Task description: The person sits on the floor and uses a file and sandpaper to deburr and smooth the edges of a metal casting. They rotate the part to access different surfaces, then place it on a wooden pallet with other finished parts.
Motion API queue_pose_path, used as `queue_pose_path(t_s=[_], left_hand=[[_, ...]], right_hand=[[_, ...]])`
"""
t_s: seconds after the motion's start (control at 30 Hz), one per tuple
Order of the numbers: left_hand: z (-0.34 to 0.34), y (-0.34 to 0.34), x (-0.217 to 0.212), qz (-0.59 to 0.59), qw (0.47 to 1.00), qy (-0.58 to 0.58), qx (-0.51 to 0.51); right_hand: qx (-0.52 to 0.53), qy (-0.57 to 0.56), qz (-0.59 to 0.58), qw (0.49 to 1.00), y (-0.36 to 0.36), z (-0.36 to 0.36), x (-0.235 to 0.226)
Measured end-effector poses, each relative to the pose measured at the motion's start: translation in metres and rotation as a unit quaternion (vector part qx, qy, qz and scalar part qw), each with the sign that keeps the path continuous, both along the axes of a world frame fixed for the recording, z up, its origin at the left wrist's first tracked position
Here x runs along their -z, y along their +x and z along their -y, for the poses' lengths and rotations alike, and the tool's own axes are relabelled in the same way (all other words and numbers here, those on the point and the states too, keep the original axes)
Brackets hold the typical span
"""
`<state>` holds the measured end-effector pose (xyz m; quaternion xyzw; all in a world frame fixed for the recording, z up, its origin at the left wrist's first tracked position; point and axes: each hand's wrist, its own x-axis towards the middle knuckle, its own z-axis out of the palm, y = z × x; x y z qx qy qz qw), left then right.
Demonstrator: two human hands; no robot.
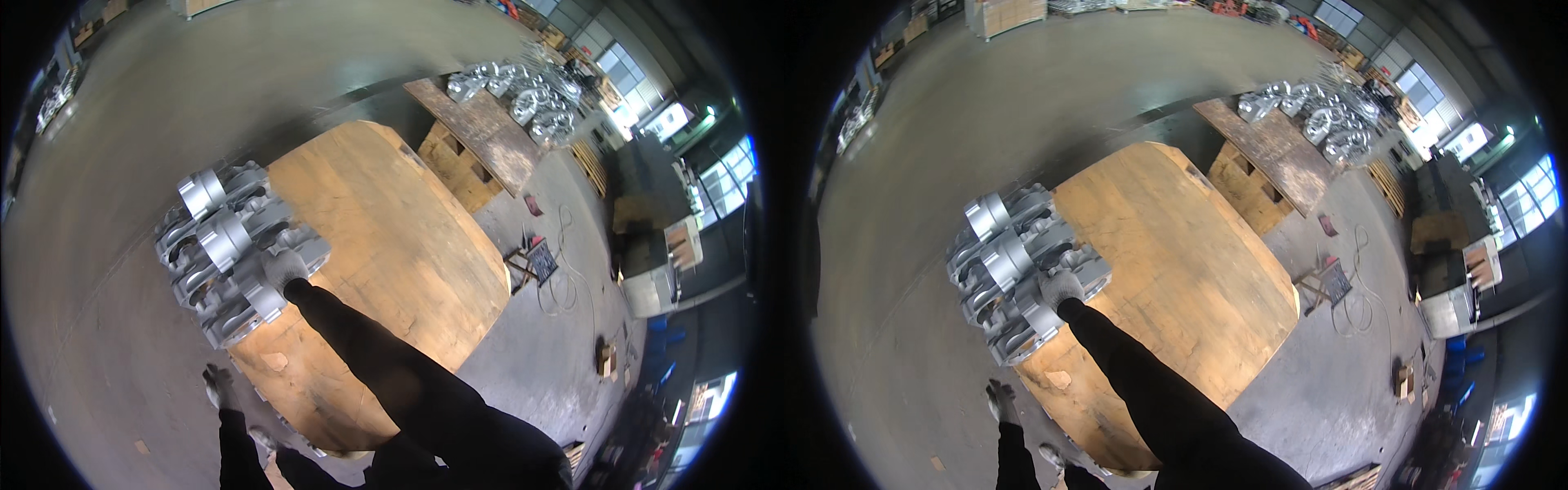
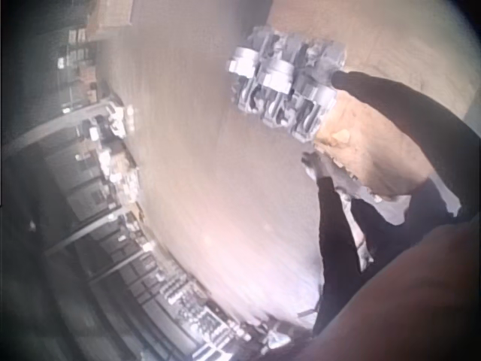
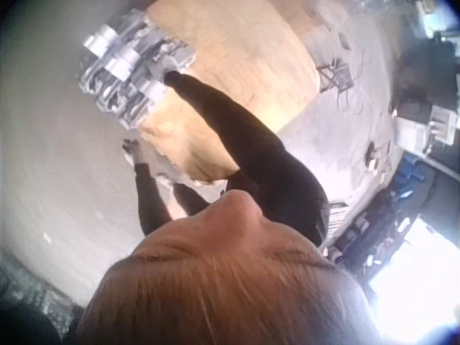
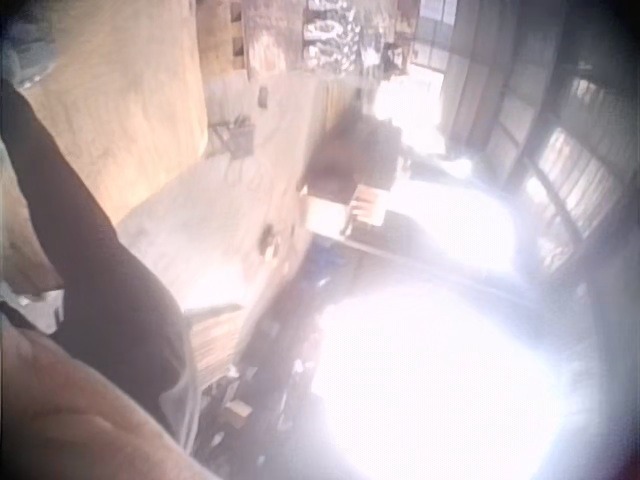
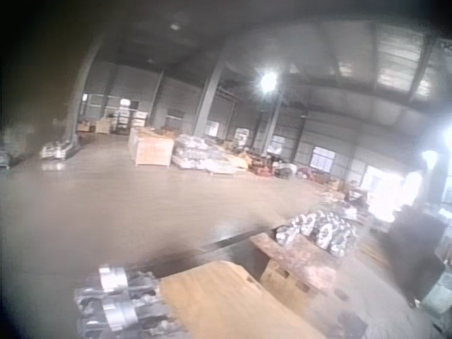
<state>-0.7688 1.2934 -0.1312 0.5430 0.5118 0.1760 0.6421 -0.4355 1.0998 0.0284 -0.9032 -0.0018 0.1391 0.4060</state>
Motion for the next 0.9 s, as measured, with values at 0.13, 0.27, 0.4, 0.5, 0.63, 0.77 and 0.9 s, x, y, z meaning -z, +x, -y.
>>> queue_pose_path(t_s=[0.13, 0.27, 0.4, 0.5, 0.63, 0.77, 0.9], left_hand=[[-0.051, -0.007, 0.044, 0.004, 0.999, -0.046, -0.004], [-0.07, 0.057, 0.087, 0.161, 0.972, -0.101, 0.139], [-0.062, 0.11, 0.09, 0.188, 0.93, -0.269, 0.165], [-0.044, 0.124, 0.066, 0.111, 0.978, -0.17, 0.049], [-0.043, 0.125, 0.037, 0.084, 0.98, -0.18, 0.019], [-0.046, 0.12, 0.023, 0.07, 0.982, -0.176, -0.002], [-0.046, 0.119, 0.015, 0.017, 0.994, -0.102, 0.018]], right_hand=[[-0.049, -0.068, 0.007, 0.996, 0.004, 0.002, 0.024], [0.024, -0.063, 0.145, 0.987, 0.015, 0.006, 0.057], [-0.029, -0.079, 0.183, 0.98, 0.006, 0.013, 0.042], [0.132, 0.01, -0.025, 0.991, 0.001, 0.014, 0.012], [0.055, -0.141, -0.022, 0.988, -0.002, 0.01, 0.001], [0.134, -0.001, -0.02, 0.991, -0.008, 0.006, 0.012], [0.191, 0.072, -0.067, 0.977, -0.012, 0.001, 0.01]])
